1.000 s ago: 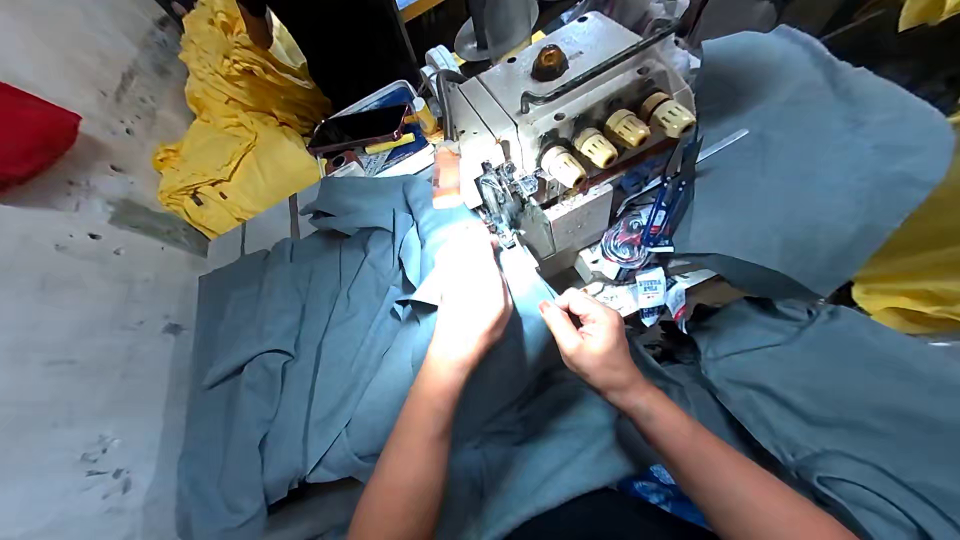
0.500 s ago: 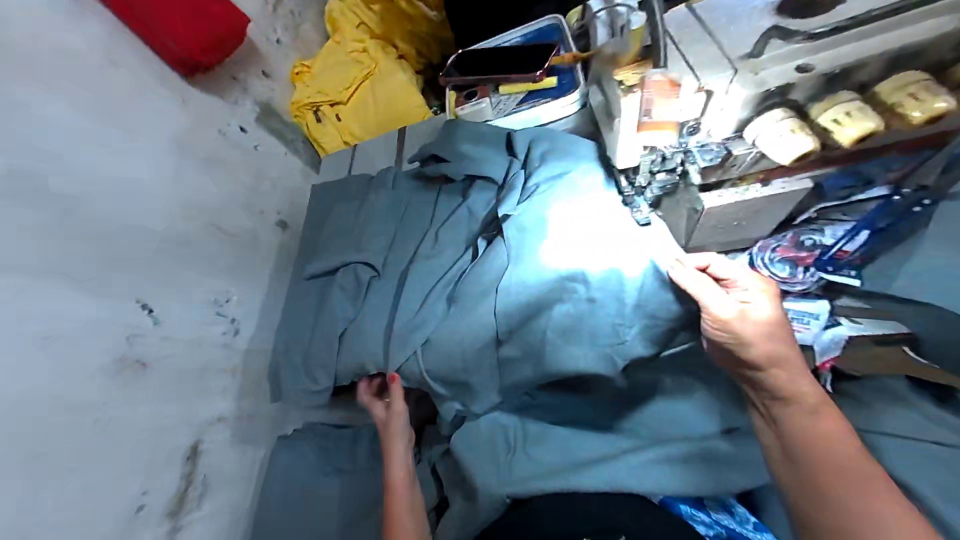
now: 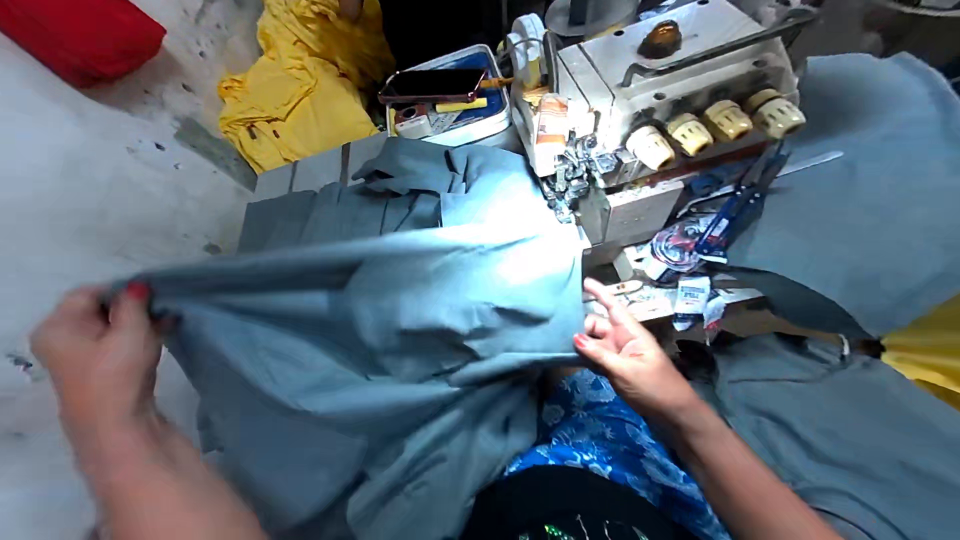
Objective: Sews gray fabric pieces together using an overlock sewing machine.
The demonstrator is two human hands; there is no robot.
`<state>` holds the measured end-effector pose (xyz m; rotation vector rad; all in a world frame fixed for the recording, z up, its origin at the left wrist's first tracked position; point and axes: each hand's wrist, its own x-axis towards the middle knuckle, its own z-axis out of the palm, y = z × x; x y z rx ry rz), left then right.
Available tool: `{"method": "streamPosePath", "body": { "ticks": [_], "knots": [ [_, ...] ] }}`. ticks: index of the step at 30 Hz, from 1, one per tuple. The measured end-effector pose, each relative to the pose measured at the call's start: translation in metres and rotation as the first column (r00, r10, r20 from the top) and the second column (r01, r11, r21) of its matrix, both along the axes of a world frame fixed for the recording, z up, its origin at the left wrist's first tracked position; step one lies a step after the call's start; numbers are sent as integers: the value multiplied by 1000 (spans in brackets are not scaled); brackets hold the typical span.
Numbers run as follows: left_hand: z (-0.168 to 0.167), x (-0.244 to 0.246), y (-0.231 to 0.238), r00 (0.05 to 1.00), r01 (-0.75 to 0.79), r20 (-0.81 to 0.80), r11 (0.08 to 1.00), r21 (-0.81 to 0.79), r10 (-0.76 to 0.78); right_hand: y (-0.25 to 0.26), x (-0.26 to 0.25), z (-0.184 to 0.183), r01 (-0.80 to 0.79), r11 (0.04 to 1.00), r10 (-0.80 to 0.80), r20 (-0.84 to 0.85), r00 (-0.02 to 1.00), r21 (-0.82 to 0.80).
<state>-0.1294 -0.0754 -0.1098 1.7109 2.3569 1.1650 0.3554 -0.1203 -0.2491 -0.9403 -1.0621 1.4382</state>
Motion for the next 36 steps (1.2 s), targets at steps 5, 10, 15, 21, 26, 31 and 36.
{"method": "streamPosePath", "body": {
  "ticks": [5, 10, 15, 21, 26, 31, 36],
  "knots": [
    [-20, 155, 42, 946, 248, -221, 969, 12, -239, -23, -16, -4, 50, 953, -41, 36, 999, -300],
    [-164, 266, -15, 765, 626, -292, 769, 129, -574, -17, -15, -8, 41, 943, -32, 33, 999, -329],
    [-195, 270, -19, 869, 490, -203, 841, 229, -451, -18, -30, -19, 212, 961, -211, 22, 977, -181],
    [-143, 269, -21, 875, 470, 45, 870, 151, -481, -20, -33, -19, 295, 955, -292, 70, 954, -42],
    [-55, 249, -19, 668, 699, 228, 702, 134, -709, -23, -24, -7, 316, 947, -319, 206, 925, 48],
    [-17, 277, -40, 535, 842, -30, 535, -71, -845, -33, -21, 2, 355, 909, -404, 253, 879, 218],
    [-38, 303, -37, 497, 849, -83, 503, -162, -864, -20, -21, -2, 354, 897, -421, 273, 865, 264]
  ]
}}
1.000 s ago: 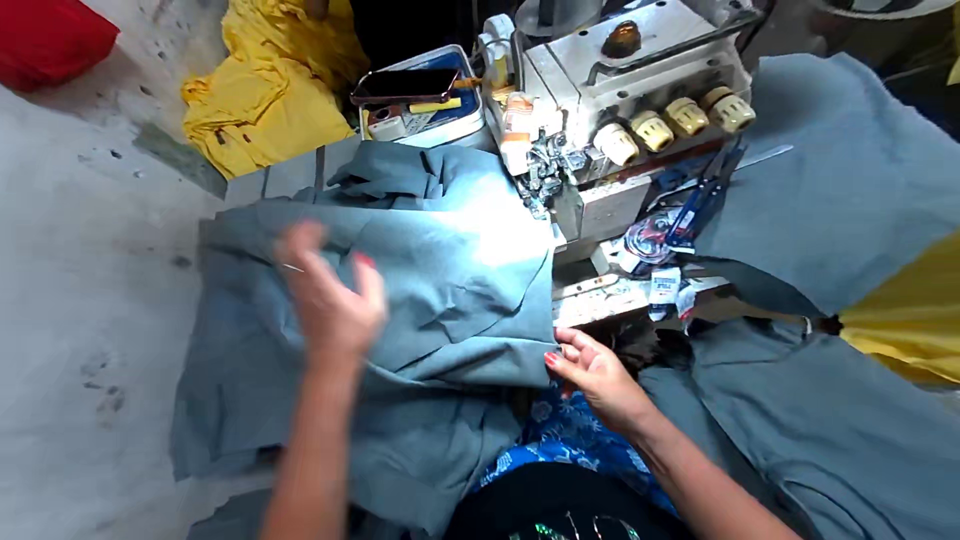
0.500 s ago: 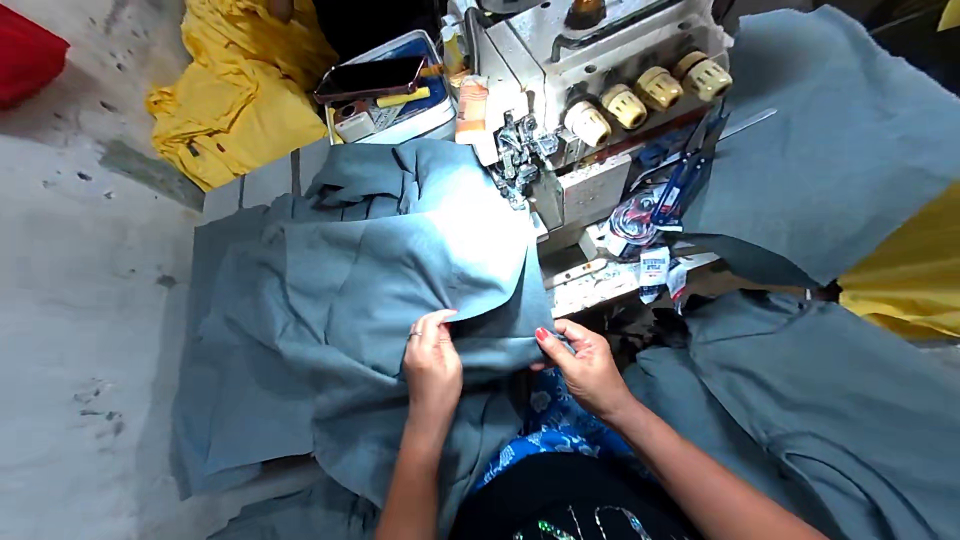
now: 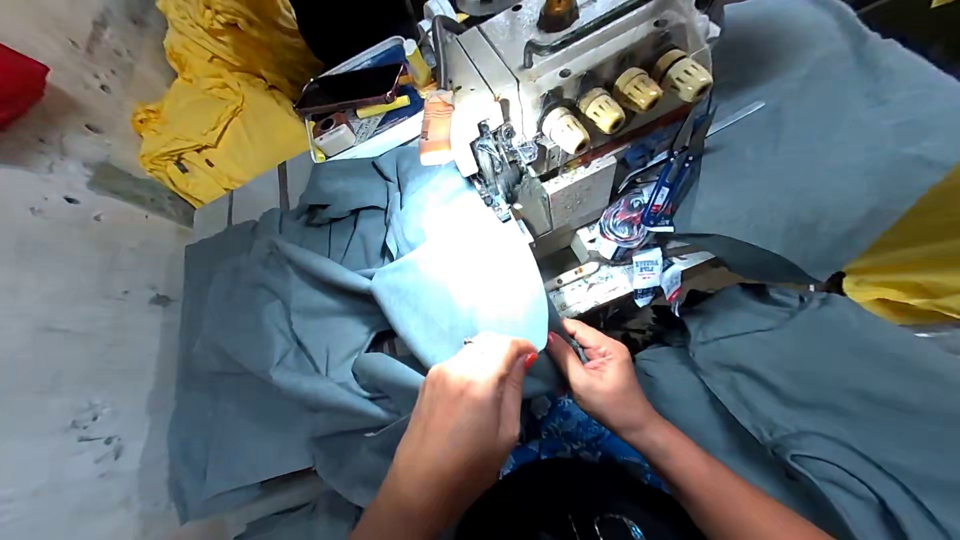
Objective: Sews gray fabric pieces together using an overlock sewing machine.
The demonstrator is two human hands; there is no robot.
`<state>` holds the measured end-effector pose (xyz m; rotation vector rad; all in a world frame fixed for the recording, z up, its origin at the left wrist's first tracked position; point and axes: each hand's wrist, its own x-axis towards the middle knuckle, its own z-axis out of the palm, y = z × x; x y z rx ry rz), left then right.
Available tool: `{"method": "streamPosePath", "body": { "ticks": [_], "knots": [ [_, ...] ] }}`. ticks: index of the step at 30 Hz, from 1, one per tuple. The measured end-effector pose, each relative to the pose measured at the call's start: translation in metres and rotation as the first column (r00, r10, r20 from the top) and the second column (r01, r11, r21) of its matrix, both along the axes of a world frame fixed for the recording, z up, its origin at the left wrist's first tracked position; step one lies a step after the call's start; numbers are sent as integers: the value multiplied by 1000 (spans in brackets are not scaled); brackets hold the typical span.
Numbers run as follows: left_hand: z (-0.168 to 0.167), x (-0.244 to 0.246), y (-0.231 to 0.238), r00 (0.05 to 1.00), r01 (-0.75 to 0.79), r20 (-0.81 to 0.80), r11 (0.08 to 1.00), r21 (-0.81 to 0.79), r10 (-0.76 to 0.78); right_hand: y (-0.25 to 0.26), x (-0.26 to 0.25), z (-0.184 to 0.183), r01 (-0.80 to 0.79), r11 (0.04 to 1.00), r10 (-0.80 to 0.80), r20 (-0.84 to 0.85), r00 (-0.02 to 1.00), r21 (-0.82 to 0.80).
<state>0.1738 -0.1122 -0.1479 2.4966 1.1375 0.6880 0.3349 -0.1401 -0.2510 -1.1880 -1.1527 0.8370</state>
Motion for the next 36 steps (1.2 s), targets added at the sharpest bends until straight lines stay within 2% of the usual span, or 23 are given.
{"method": "streamPosePath", "body": {
  "ticks": [6, 9, 12, 14, 16, 19, 22, 25, 31, 36],
  "knots": [
    [-6, 19, 40, 995, -96, 28, 995, -7, 96, 47, 2, 7, -21, 1000, 21, -10, 1000, 3],
    [-2, 30, 61, 991, -130, 2, 983, -133, 132, 68, 6, 16, -56, 997, 54, -40, 998, -51],
    [-7, 22, 76, 993, -90, 53, 968, -234, 105, 74, 8, 24, -104, 983, 88, -107, 990, -149],
    [-8, 6, 73, 987, -139, 54, 973, -186, 151, 73, 9, 26, -137, 965, 99, -175, 980, -223],
    [-3, -8, 66, 963, -251, 59, 957, -146, 261, 69, 10, 26, -162, 946, 97, -230, 968, -280],
    [7, -5, 51, 943, -315, 91, 947, -65, 320, 60, 9, 31, -142, 951, 67, -266, 962, -275],
    [10, 15, 33, 972, -229, -25, 963, 146, 234, 60, 5, 30, -79, 974, 34, -207, 978, -213],
    [5, 33, 33, 961, -202, -145, 956, 212, 235, 66, 4, 26, -39, 988, 25, -96, 995, -147],
    [7, 58, 62, 909, -316, -264, 946, 71, 324, 76, 5, 28, -13, 995, 19, 60, 998, -104],
    [10, 71, 74, 859, -407, -329, 913, 28, 393, 77, 7, 30, -45, 992, 50, 41, 998, -116]
  ]
}}
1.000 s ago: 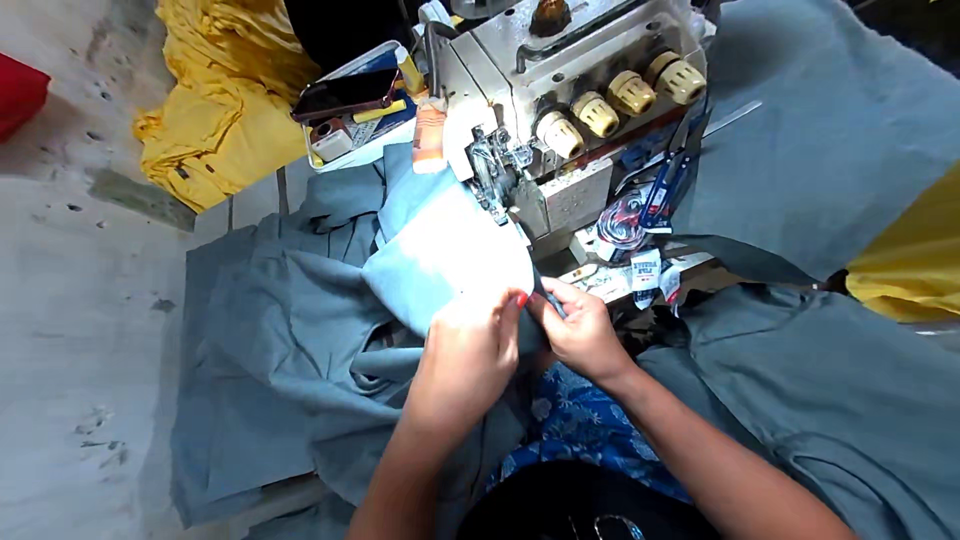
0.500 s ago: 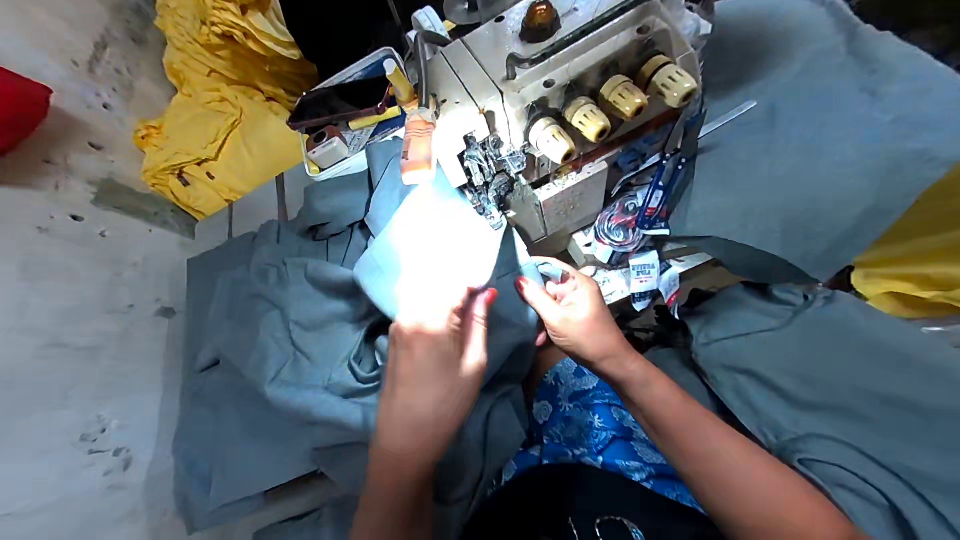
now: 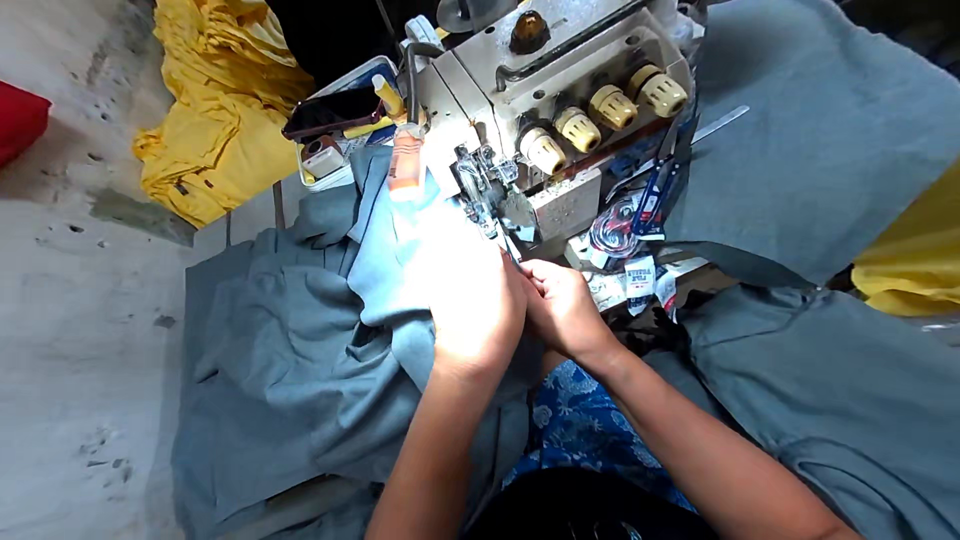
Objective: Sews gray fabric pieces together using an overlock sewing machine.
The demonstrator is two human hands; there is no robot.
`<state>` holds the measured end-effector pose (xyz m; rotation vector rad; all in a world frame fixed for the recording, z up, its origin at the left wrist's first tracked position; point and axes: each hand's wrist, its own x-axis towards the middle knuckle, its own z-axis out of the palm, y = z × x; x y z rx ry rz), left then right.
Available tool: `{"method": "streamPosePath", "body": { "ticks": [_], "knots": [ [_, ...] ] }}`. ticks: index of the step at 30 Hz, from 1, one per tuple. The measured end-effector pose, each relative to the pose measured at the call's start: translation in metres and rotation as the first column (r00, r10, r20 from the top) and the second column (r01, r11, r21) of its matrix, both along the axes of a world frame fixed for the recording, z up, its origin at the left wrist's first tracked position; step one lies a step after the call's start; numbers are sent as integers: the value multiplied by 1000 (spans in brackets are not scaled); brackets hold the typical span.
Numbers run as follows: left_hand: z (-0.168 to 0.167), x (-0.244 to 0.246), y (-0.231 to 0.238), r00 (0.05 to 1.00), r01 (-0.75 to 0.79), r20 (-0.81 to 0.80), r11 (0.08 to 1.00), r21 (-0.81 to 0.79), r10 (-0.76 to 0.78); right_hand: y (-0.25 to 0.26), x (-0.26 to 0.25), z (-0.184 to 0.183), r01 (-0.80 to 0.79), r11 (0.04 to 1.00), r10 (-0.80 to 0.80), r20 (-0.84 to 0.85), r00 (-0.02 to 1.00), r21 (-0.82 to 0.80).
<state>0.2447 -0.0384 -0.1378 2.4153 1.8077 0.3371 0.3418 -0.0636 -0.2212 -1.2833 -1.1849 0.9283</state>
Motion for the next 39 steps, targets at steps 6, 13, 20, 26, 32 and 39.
{"method": "streamPosePath", "body": {
  "ticks": [6, 13, 20, 26, 32, 39],
  "knots": [
    [-7, -9, -22, 997, 40, -63, 992, 120, -33, -5, 7, -4, -7, 998, -5, 198, 980, 64],
    [-70, -58, -52, 870, 374, 119, 798, 473, -479, -62, 36, -16, -231, 967, 226, -57, 972, -110],
    [-70, -58, -54, 717, 551, 162, 694, 464, -678, -72, 33, -7, -307, 942, 271, -233, 934, -134],
    [-84, -51, -56, 795, 457, 116, 714, 531, -595, -69, 23, -8, -168, 985, 164, -106, 981, -33],
    [-110, -38, -49, 945, 253, 8, 748, 614, -327, -71, 7, -11, 52, 986, -72, 125, 990, 157],
    [-75, -44, -30, 950, 308, -125, 793, 525, -286, -33, 1, -16, 133, 979, -157, 150, 976, 157]
  ]
}}
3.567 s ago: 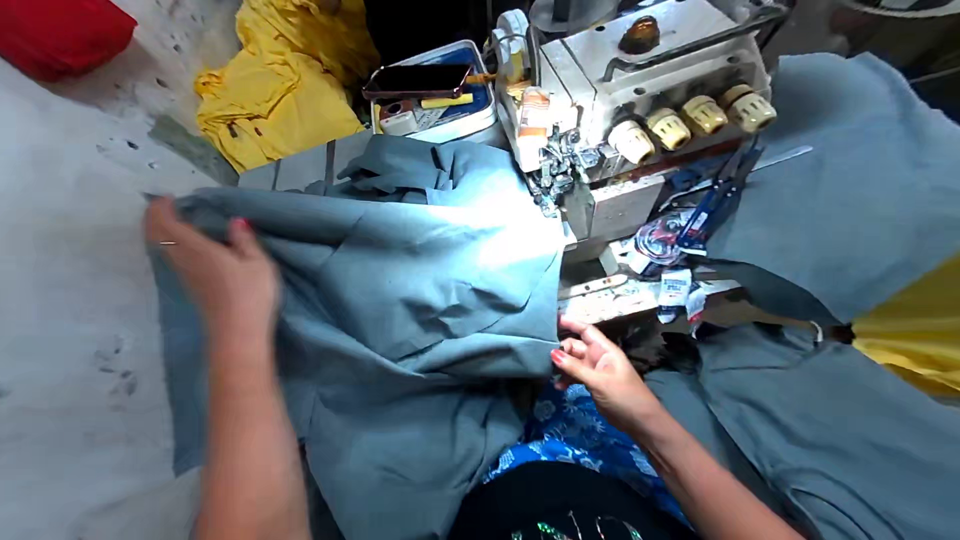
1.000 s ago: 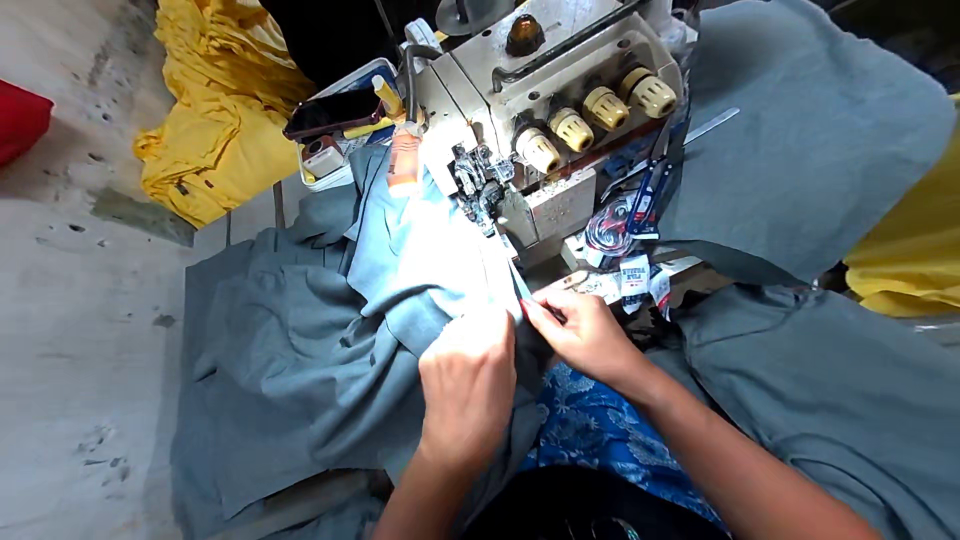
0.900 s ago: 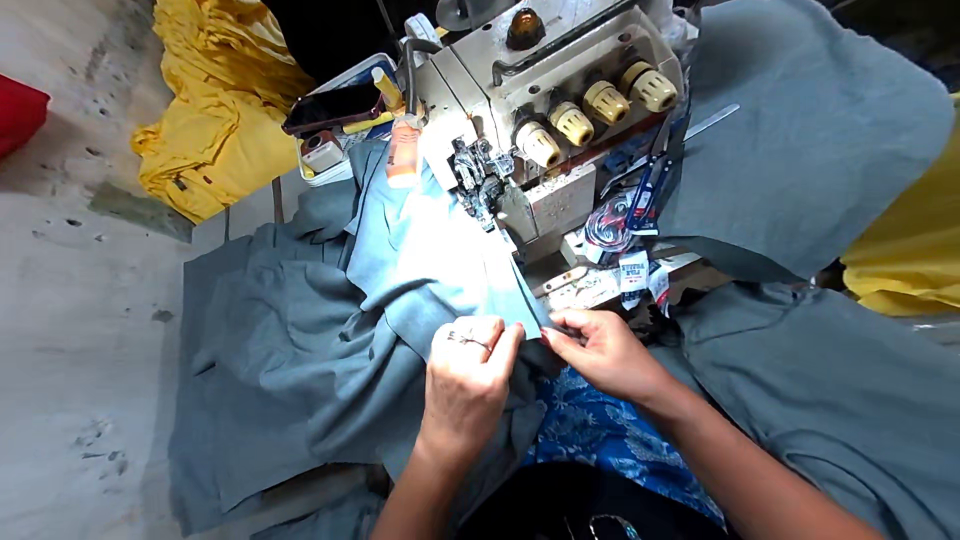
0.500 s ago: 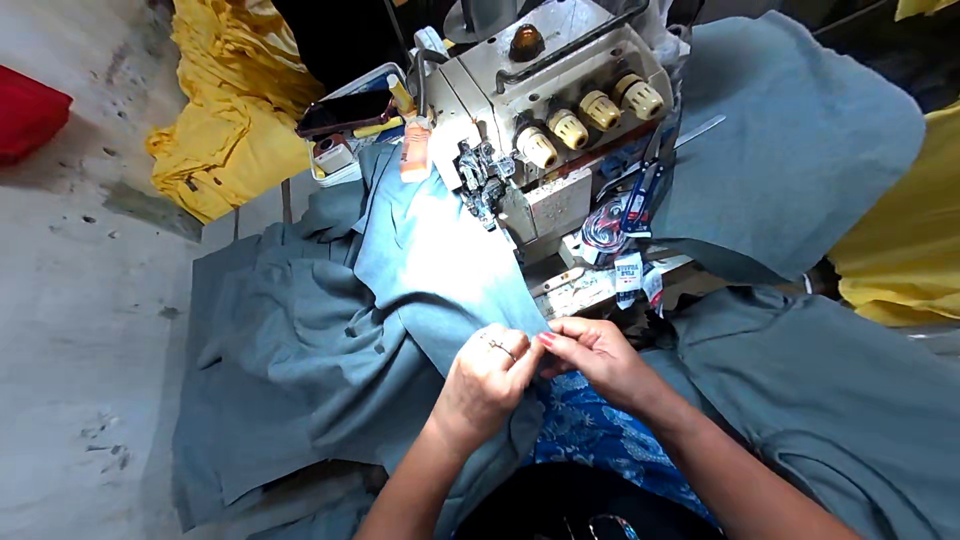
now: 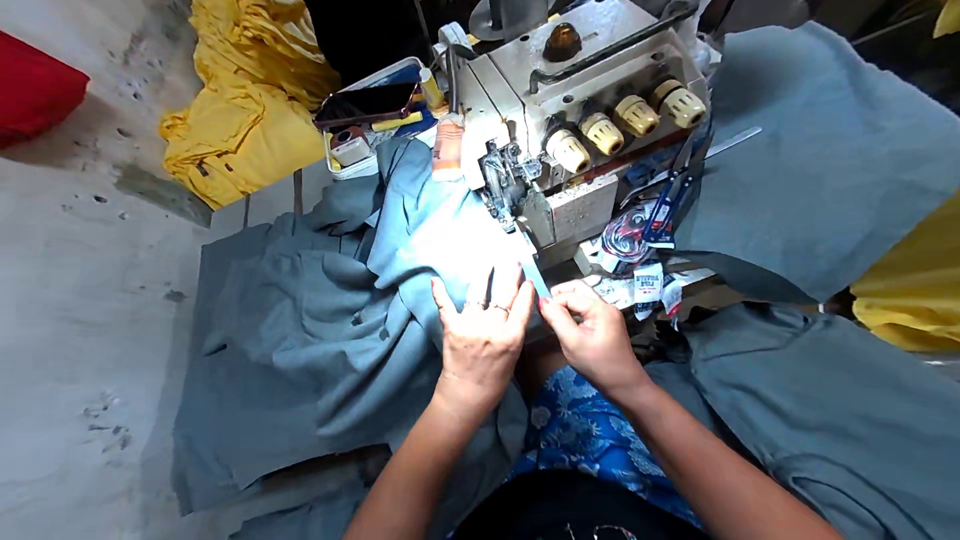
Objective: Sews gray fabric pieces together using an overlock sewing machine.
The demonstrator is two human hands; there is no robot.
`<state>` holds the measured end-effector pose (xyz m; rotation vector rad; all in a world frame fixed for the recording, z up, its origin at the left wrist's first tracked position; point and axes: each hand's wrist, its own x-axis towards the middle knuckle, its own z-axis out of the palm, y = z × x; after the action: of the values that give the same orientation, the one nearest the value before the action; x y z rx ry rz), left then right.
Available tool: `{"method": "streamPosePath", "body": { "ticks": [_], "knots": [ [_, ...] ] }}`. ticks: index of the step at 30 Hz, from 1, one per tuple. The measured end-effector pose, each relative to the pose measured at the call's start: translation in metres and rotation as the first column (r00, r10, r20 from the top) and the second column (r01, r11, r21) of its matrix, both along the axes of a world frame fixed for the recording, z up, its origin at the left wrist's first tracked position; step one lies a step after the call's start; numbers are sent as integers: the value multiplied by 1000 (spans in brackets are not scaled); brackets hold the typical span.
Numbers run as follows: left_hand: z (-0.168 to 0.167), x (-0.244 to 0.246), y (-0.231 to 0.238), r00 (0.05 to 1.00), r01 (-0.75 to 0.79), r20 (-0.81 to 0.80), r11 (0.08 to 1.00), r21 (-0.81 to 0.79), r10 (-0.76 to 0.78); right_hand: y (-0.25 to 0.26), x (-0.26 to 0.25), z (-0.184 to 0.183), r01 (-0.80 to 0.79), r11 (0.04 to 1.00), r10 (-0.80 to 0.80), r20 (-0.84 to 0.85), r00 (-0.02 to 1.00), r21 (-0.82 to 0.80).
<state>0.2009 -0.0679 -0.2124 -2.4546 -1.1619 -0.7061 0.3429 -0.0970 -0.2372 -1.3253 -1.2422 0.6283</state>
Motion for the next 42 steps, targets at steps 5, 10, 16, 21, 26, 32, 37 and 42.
{"method": "streamPosePath", "body": {
  "ticks": [5, 10, 16, 21, 26, 32, 37, 42],
  "knots": [
    [25, -9, 30, 997, 73, -11, 990, -124, -74, 40, 1, 6, -16, 1000, 16, 6, 1000, 13],
    [27, -22, 66, 992, 120, 69, 957, -265, -106, 52, -1, 6, -4, 998, 5, -9, 1000, 55],
    [28, -19, 81, 989, 42, 145, 940, -338, 8, 50, 0, 4, -13, 1000, 14, -51, 999, 23],
    [16, -18, 50, 975, -9, 214, 966, -257, 66, 41, -3, -1, -55, 998, 55, -64, 996, -6],
    [-4, -11, 2, 939, -54, 325, 982, -179, 111, 31, -12, -3, -187, 982, 176, -219, 960, -27],
    [-25, 5, -29, 926, -12, 367, 981, -193, 83, 28, -14, 14, -364, 926, 190, -707, 681, -101],
    [-38, 7, -33, 943, 19, 329, 976, -217, 55, 36, -1, 14, -264, 956, 24, -858, 513, -131],
    [-32, -3, -22, 927, 25, 371, 981, -192, 49, 50, 6, 20, -151, 978, -39, -843, 536, -142]
  ]
}}
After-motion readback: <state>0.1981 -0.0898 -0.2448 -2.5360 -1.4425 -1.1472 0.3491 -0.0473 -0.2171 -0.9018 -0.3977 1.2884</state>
